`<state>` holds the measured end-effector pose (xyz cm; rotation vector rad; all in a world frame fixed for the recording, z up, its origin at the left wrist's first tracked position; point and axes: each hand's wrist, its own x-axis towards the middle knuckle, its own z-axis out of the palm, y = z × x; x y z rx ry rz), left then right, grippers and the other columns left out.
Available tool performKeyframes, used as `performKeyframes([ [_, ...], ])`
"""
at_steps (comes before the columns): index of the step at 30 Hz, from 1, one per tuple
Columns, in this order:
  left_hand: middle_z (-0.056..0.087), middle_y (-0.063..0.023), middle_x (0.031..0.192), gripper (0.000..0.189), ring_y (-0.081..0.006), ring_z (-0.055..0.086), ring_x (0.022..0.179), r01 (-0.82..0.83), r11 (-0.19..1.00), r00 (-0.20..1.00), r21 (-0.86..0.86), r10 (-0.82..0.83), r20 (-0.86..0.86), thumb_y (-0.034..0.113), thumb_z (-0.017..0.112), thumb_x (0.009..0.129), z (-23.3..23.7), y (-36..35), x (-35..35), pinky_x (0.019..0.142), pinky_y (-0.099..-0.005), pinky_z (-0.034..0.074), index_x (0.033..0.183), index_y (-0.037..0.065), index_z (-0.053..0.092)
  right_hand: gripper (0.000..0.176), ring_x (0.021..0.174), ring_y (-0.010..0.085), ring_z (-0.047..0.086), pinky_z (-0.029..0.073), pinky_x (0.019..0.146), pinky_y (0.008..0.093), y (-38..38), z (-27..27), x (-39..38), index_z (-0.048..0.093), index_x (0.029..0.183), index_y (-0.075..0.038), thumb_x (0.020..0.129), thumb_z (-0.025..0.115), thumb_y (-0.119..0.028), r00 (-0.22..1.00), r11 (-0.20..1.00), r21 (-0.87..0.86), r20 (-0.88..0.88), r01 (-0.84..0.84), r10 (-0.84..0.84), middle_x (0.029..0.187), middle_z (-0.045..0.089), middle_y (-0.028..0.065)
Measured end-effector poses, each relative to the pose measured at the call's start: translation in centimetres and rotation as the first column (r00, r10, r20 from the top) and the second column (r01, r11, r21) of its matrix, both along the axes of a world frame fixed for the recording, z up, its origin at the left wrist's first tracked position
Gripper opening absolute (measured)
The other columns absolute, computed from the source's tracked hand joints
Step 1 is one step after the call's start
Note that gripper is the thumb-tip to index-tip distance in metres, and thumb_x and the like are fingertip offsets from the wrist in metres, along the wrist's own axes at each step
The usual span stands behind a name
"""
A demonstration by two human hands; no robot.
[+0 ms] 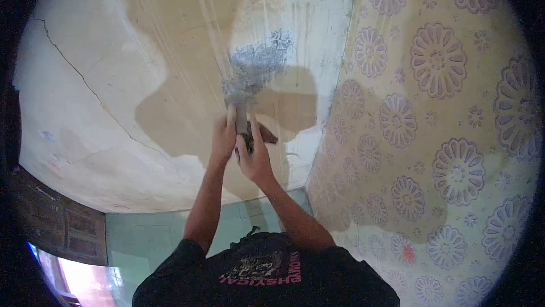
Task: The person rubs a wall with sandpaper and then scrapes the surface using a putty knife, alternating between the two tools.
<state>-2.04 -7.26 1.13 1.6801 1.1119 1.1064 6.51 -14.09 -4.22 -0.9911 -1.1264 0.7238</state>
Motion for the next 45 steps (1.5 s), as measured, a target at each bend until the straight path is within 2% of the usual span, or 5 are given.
performKeyframes([
  [5, 0.065, -0.0164, 0.083, 0.054, -0.0184, 0.061, 0.081, 0.035, 0.987, 0.991, -0.158, -0.055, -0.119, 0.045, 0.048, 0.102, -12.9, -8.5, -1.6, 0.075, -0.0375, 0.05, 0.107, -0.008, 0.061, 0.054, 0.069, 0.0118, 0.056, 0.048, 0.061, 0.0272, -8.5, -13.1, 1.7, 0.034, 0.149, 0.0, 0.101, 0.052, -0.019, 0.893, 0.991, -0.057, 0.443, 0.119, -0.082, 0.084, 0.057, 0.0064],
  [12, 0.062, -0.0069, 0.074, 0.048, -0.0135, 0.055, 0.068, -0.146, 0.902, 0.988, -0.406, 0.156, -0.008, 0.037, 0.051, 0.102, -19.7, -16.9, -5.3, 0.063, -0.033, 0.045, 0.086, -0.006, 0.064, 0.058, 0.07, 0.0146, 0.057, 0.05, 0.069, 0.0306, -19.6, -9.2, 5.4, 0.036, 0.15, -0.001, 0.1, 0.055, -0.025, 0.847, 0.557, -0.723, -0.073, -0.409, 0.527, 0.082, 0.061, 0.0054],
  [21, 0.056, -0.0038, 0.064, 0.048, -0.0122, 0.053, 0.063, -0.454, 0.8, 0.863, -0.393, 0.505, 0.03, 0.035, 0.052, 0.103, -18.0, -14.4, -6.6, 0.061, -0.0304, 0.044, 0.077, -0.004, 0.061, 0.031, 0.061, 0.0113, 0.052, 0.045, 0.057, 0.0275, -16.7, -9.3, 4.7, 0.052, 0.125, 0.0, 0.102, 0.052, -0.02, 0.766, 0.552, -0.541, -0.343, -0.634, 0.544, 0.074, 0.056, 0.0025],
  [26, 0.061, -0.0057, 0.078, 0.031, -0.0121, 0.059, 0.066, -0.374, 0.906, 0.925, 0.199, 0.378, 0.016, 0.025, 0.052, 0.103, -13.7, -14.5, -4.9, 0.064, -0.0279, 0.05, 0.095, -0.003, 0.064, 0.009, 0.056, 0.0127, 0.052, 0.044, 0.051, 0.0284, -16.0, -6.7, 5.4, 0.047, 0.102, -0.004, 0.102, 0.049, -0.013, 0.834, 0.721, -0.424, -0.333, -0.548, 0.439, 0.074, 0.056, 0.0054],
  [45, 0.06, 0.0022, 0.063, 0.018, -0.0035, 0.049, 0.054, 0.071, 0.994, 0.964, -0.081, -0.047, 0.261, 0.014, 0.07, 0.093, -3.8, -14.9, -5.2, 0.048, -0.0237, 0.039, 0.083, 0.0, 0.068, 0.025, 0.067, 0.0127, 0.057, 0.047, 0.063, 0.0306, -17.8, -1.2, 3.5, 0.059, 0.112, -0.001, 0.095, 0.061, -0.019, 0.955, 0.893, -0.388, 0.089, -0.23, 0.285, 0.079, 0.062, 0.0062],
])
